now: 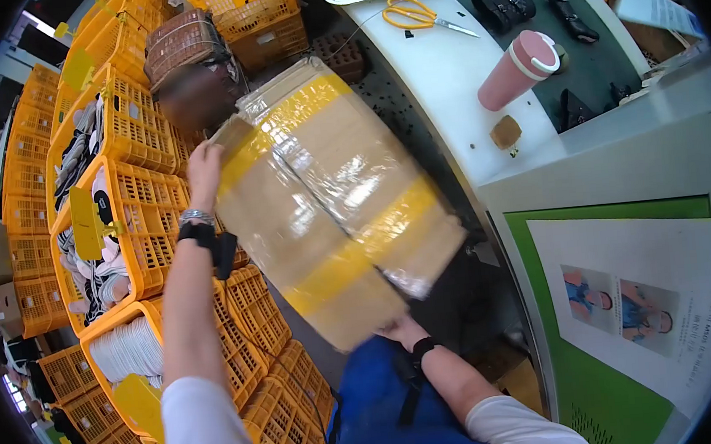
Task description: The person opens a cardboard box, removes black boots, and uses scissors to trim excess threads or material from the edges of the boots.
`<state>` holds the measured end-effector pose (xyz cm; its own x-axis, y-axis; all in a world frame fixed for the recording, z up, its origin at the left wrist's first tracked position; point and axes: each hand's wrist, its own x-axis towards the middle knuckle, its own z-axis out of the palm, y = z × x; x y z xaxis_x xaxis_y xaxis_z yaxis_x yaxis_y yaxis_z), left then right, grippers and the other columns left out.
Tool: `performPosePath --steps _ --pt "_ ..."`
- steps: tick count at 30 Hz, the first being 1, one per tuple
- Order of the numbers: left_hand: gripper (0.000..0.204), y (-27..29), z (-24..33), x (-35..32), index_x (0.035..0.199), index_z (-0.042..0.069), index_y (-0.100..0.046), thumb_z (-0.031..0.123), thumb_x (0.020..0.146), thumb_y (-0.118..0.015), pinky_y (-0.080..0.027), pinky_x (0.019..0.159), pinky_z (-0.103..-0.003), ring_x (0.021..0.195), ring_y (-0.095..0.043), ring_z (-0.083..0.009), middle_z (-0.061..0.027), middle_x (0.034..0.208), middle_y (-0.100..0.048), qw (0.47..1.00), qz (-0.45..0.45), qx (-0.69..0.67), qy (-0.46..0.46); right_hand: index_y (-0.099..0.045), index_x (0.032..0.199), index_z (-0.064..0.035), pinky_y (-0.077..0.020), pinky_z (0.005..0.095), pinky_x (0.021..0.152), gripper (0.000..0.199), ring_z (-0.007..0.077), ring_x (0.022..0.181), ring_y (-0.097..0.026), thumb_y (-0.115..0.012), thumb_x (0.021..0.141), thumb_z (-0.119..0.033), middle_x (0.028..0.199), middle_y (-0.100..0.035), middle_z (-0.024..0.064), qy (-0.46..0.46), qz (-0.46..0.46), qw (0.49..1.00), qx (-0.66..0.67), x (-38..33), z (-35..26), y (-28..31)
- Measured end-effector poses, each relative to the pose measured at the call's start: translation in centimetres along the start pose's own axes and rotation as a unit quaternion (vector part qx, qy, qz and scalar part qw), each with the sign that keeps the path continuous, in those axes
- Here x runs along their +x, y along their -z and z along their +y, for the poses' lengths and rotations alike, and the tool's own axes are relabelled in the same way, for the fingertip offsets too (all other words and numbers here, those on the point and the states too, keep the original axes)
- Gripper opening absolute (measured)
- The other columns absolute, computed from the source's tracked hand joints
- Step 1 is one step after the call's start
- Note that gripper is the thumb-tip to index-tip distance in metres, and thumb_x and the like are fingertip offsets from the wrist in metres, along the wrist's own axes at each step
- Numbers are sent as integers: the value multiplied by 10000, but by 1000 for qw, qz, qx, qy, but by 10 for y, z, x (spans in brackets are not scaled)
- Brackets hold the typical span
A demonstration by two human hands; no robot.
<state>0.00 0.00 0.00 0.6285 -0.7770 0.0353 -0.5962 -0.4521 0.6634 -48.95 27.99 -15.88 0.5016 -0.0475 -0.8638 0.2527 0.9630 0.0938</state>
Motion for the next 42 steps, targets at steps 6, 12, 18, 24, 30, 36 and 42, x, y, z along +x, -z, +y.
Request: performPosePath --steps 6,12,18,24,30,36,42 --pt "490 -74 0 -68 1138 44 -500 278 726 -627 -428 861 -378 1023 -510 -345 -216 1115 -518 981 -194 -15 0 -423 1215 -129 -473 352 746 375 219 891 -582 -432 898 -328 1111 -549 92 -12 29 948 -318 -24 -107 -117" --pt "512 -73 19 -177 1141 21 -477 162 669 -615 -400 884 -405 1056 -462 -354 -205 1145 -467 927 -259 77 -259 -608 926 -62 -485 253 634 276 107 677 -598 -525 848 -313 817 -641 28 73 102 855 -503 -89 -156 -190" --pt "547 -59 24 -175 1135 11 -468 113 619 -620 -389 869 -395 1105 -402 -315 -156 1154 -437 896 -315 84 -301 -566 879 -39 -490 239 545 388 130 623 -584 -549 823 -423 750 -619 76 96 297 904 -293 -88 -157 -213" --pt "532 -65 36 -146 1122 15 -464 90 609 -581 -323 921 -447 1155 -360 -328 -150 1177 -424 848 -250 78 -461 -533 792 -35 -387 222 438 299 101 450 -451 -547 842 -329 553 -500 18 219 200 937 -186 -69 -158 -216" --pt "489 -47 94 -124 1066 28 -482 138 601 -587 -311 920 -449 1119 -410 -297 -143 1084 -472 833 -227 114 -492 -494 777 -60 -298 243 434 171 101 448 -383 -482 884 -193 516 -442 10 264 28 964 12 -103 -165 -211" --pt "287 -56 115 -97 858 48 -554 164 598 -591 -345 853 -380 944 -486 -234 -93 872 -506 766 -343 245 -485 -544 819 -54 -369 253 460 192 116 487 -462 -482 886 -223 549 -493 36 243 43 968 -42 -110 -178 -204" --pt "119 -61 117 -89 745 82 -600 163 668 -558 -320 901 -416 935 -495 -226 -71 806 -555 753 -354 305 -463 -586 617 2 -468 288 519 405 187 542 -589 -514 828 -336 597 -601 120 113 234 705 -659 -155 -222 -242"
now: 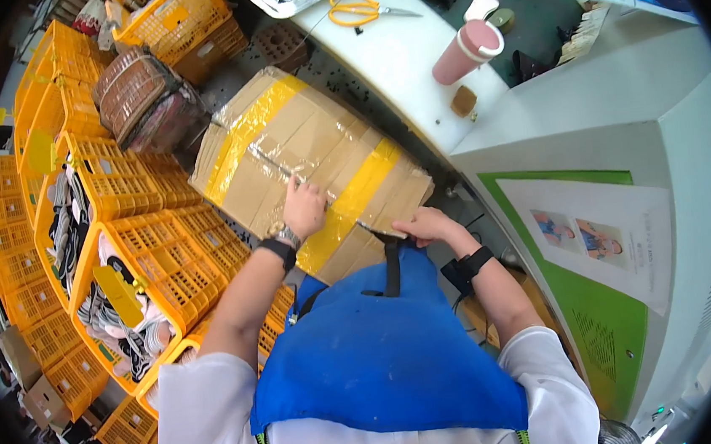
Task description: The person opens a cardboard box, removes black boots, and uses scissors to trim excess threads or material from the edges of the boots.
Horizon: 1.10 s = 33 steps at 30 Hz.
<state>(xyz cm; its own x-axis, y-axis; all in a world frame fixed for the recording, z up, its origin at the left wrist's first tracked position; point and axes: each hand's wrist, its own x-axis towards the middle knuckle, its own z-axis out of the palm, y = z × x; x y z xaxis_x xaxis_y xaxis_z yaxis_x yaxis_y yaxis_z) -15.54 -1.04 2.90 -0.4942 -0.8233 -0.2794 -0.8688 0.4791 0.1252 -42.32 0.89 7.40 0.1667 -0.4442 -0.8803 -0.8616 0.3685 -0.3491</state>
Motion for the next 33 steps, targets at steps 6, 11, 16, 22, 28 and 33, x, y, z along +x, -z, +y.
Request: performPosePath --steps 6,11,16,22,28,33 --pt "117 -9 12 -8 783 84 -590 147 715 -518 -297 936 -433 940 -493 -222 -70 840 -565 999 24 -23 37 -633 876 -63 -470 419 762 238 353 840 -589 -489 766 -218 876 -628 173 219 297 926 -82 66 -107 109" --pt "145 -10 18 -9 822 83 -582 150 725 -497 -292 942 -431 949 -491 -216 -65 844 -563 999 25 -5 26 -565 1033 -100 -447 427 804 271 350 917 -564 -467 790 -173 994 -582 172 183 496 847 -57 142 -181 205" --pt "153 -7 11 -3 832 85 -583 144 721 -495 -288 941 -438 957 -485 -222 -67 868 -558 999 31 -19 24 -440 1164 -103 -445 433 802 366 349 963 -547 -461 838 -268 1051 -543 162 138 574 795 -138 181 -208 241" --pt "169 -3 9 -7 839 75 -582 145 716 -490 -300 913 -431 952 -479 -220 -70 870 -551 999 26 -19 14 -553 1010 -112 -459 432 745 345 323 881 -590 -417 854 -388 935 -618 140 141 453 865 -162 134 -203 229" --pt "179 -28 15 -17 852 66 -579 148 720 -491 -289 942 -449 969 -474 -242 -87 879 -549 996 74 -43 13 -527 976 -98 -462 430 712 229 337 841 -595 -399 835 -226 879 -614 176 55 421 878 -223 118 -150 177" --pt "158 -27 8 -13 833 96 -589 150 776 -452 -300 919 -437 954 -482 -221 -66 863 -561 993 107 -38 -6 -474 921 -85 -448 434 708 339 341 822 -586 -634 638 -183 842 -594 158 99 477 873 -20 117 -106 166"
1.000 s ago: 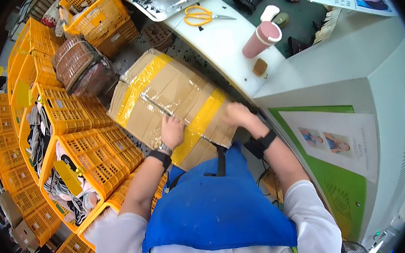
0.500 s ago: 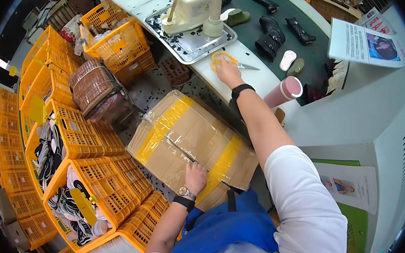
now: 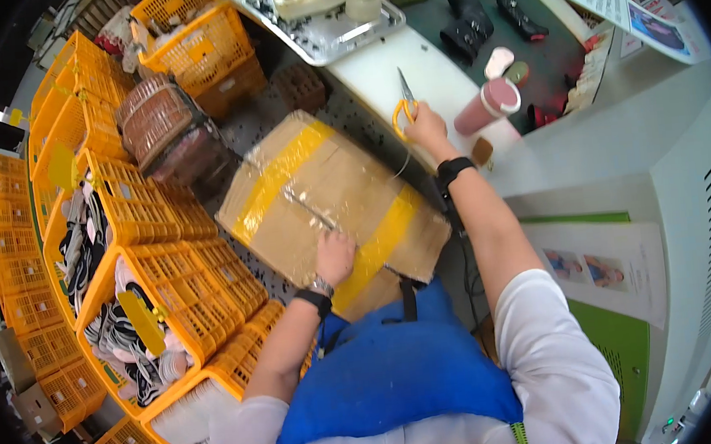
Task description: The person opens a cardboard box, removes black boots, and uses scissors to trim excess threads or material from the edges of the boots.
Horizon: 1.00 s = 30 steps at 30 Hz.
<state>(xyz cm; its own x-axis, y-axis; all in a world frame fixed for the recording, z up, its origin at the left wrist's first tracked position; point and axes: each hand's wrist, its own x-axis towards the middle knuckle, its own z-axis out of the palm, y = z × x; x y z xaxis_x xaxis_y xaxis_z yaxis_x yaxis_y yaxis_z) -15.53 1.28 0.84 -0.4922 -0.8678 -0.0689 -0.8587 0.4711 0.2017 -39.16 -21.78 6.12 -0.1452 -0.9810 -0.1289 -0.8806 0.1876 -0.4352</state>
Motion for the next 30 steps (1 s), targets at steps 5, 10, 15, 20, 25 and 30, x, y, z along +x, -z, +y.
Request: performPosePath --steps 5,10,15,20,25,30 --pt "116 4 -16 9 810 98 -572 125 754 -473 -316 894 -421 930 -499 -215 -56 842 -565 1000 11 -23 -10 -360 1178 -71 -398 223 534 479 92 616 -475 -579 753 -29 802 -499 10 -11 -186 872 452 -82 22 34" --pt "100 6 -18 12 797 85 -586 118 745 -507 -317 916 -457 946 -510 -224 -60 850 -578 1000 -23 -13 -16 -426 1191 -71 -361 199 475 523 52 578 -454 -688 753 -183 733 -489 -10 -72 -407 813 411 -207 47 66" --pt "90 15 -10 8 784 76 -571 137 722 -547 -349 893 -429 943 -519 -232 -70 861 -595 999 -40 -6 -9 -523 1093 -88 -369 194 486 378 41 561 -425 -654 791 -273 687 -459 -53 -56 -553 774 304 -251 83 59" --pt "106 15 -9 7 810 74 -583 136 732 -544 -339 907 -425 952 -517 -232 -73 862 -598 999 -48 3 -3 -524 1109 -93 -401 208 503 411 41 602 -444 -599 819 -375 747 -467 -54 -63 -600 775 188 -253 82 61" --pt "112 12 -12 10 804 73 -585 145 721 -565 -337 900 -419 952 -516 -232 -75 856 -597 999 -42 -4 -4 -508 785 -39 -376 236 404 319 98 433 -433 -600 814 -342 545 -426 -6 -29 -604 777 172 -246 66 56" --pt "100 10 -13 11 788 74 -588 138 716 -562 -338 891 -410 945 -517 -233 -74 848 -596 999 -38 -6 -4 -519 751 -29 -377 232 402 332 111 440 -444 -591 814 -347 567 -452 -1 2 -595 792 134 -238 55 40"
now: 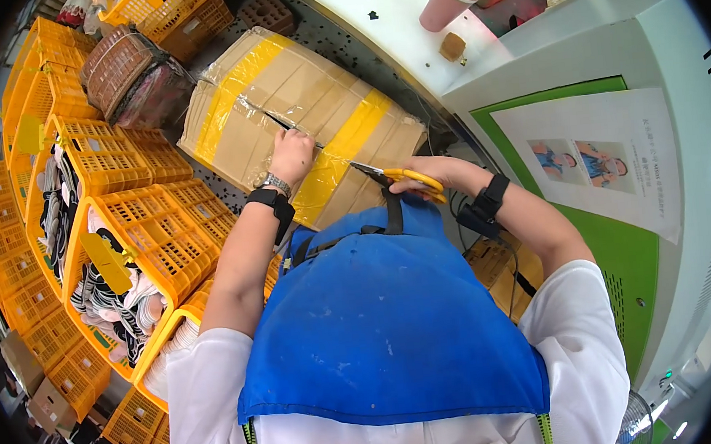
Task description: The person opens a cardboard box, removes black boots, and uses scissors to trim excess threads or material from the edges of the boots.
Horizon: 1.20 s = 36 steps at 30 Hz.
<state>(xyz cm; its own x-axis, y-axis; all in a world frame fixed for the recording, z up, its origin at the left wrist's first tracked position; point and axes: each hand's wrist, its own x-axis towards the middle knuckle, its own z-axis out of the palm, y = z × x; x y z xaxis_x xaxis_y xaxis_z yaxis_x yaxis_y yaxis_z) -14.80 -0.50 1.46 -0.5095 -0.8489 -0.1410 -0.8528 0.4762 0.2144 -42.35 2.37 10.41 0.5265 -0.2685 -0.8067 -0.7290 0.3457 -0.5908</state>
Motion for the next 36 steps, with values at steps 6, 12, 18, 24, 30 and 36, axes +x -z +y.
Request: performPosePath --steps 6,12,18,24,30,36 --pt "94 2 -2 -1 778 70 -594 117 712 -546 -328 903 -419 954 -514 -239 -82 859 -599 1000 6 -17 7 -548 846 -43 -364 219 399 284 91 441 -439 -601 810 -320 589 -468 -2 -15 31 997 75 16 2 -7" --pt "120 7 -1 1 803 62 -598 103 712 -532 -310 935 -434 978 -506 -247 -92 878 -602 999 -25 -37 13 -531 1089 -91 -386 208 492 367 66 559 -441 -601 817 -327 725 -492 -20 36 33 989 140 18 15 -19" --pt "139 7 0 1 820 59 -601 105 704 -540 -302 950 -451 983 -504 -253 -104 886 -604 999 -32 -39 18 -467 1183 -107 -401 218 523 415 68 587 -443 -585 830 -293 783 -481 -16 36 6 983 182 18 14 -21" --pt "165 10 -2 0 822 58 -608 79 672 -542 -307 951 -462 988 -502 -257 -112 894 -603 998 -44 -49 20 -423 1207 -94 -433 197 552 419 60 631 -455 -569 834 -215 831 -456 -8 0 -35 976 215 2 5 -14" --pt "196 16 1 1 837 62 -620 52 667 -523 -308 954 -458 992 -502 -262 -111 892 -602 997 -54 -40 26 -420 1220 -84 -426 204 503 414 60 569 -454 -552 838 -178 753 -451 -18 15 -48 980 191 13 20 -8" --pt "198 11 -2 0 833 62 -623 46 675 -505 -313 951 -463 989 -502 -270 -112 887 -602 998 -47 -34 24 -427 1174 -86 -417 190 478 433 65 552 -451 -588 812 -261 752 -489 -5 24 -59 982 176 17 13 -5"
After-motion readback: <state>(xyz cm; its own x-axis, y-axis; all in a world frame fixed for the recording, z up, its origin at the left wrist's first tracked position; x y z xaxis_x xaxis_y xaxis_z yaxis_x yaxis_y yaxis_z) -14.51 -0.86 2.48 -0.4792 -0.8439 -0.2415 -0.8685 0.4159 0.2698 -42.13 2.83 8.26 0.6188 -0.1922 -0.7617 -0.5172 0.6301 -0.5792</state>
